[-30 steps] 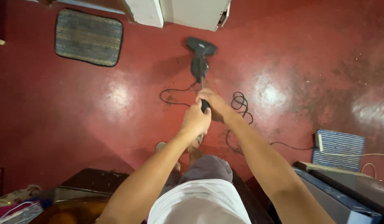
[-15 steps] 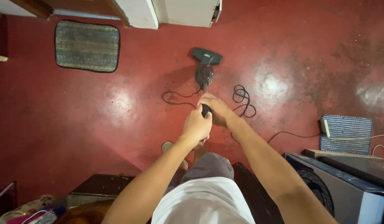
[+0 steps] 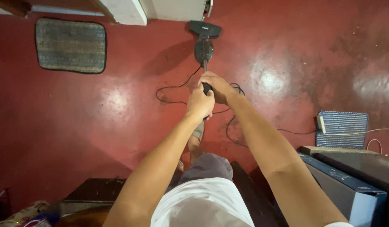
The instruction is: The person vacuums the floor, maneuvering the vacuum head around furniture and along the edges of the room while managing the power cord.
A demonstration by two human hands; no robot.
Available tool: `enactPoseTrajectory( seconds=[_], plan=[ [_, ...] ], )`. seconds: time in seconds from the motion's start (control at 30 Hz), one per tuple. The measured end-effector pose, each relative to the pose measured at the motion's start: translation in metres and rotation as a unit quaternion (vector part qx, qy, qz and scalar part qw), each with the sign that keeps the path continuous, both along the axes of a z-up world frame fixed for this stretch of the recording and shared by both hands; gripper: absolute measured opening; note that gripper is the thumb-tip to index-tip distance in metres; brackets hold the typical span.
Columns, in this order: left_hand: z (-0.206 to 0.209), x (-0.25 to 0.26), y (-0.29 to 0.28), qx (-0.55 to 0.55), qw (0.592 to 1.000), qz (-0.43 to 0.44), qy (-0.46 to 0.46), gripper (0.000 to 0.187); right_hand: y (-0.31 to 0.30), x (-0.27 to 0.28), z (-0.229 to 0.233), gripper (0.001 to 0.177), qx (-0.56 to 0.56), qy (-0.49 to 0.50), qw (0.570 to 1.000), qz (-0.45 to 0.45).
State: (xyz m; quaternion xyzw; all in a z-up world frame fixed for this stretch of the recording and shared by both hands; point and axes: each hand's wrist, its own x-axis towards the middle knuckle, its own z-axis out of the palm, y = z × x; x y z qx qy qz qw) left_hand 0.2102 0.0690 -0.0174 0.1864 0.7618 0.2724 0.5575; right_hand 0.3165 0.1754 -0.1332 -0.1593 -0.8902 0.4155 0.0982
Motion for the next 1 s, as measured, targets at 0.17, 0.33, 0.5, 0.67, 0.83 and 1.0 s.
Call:
enactPoseTrajectory(
  seconds=[0.17, 0.33, 0.5, 0.67, 0.83, 1.0],
  plan=[
    [-0.002, -0.003, 0.005, -0.006, 1.000, -0.017, 0.016, 0.053, 0.007, -0.005, 0.005, 0.028, -0.003, 0.009, 1.000, 0.020],
    [-0.007, -0.015, -0.014, -0.012, 0.999, -0.031, 0.013, 0.059, -0.018, -0.013, 0.009, 0.029, 0.001, 0.014, 1.000, 0.007],
    [-0.011, -0.042, -0.055, 0.014, 0.997, -0.065, 0.034, 0.053, -0.064, -0.037, 0.012, 0.026, -0.053, 0.033, 0.997, -0.052],
    [-0.007, -0.095, -0.099, -0.017, 0.994, -0.106, 0.034, 0.057, -0.127, -0.086, 0.014, 0.028, -0.019, 0.048, 0.990, -0.129],
    [0.002, -0.158, -0.155, -0.031, 0.987, -0.151, 0.051, 0.061, -0.203, -0.140, 0.023, 0.027, -0.058, 0.078, 0.974, -0.205],
    [0.018, -0.216, -0.205, -0.037, 0.975, -0.213, 0.048, 0.061, -0.263, -0.187, 0.031, 0.025, -0.056, 0.095, 0.966, -0.236]
  ],
)
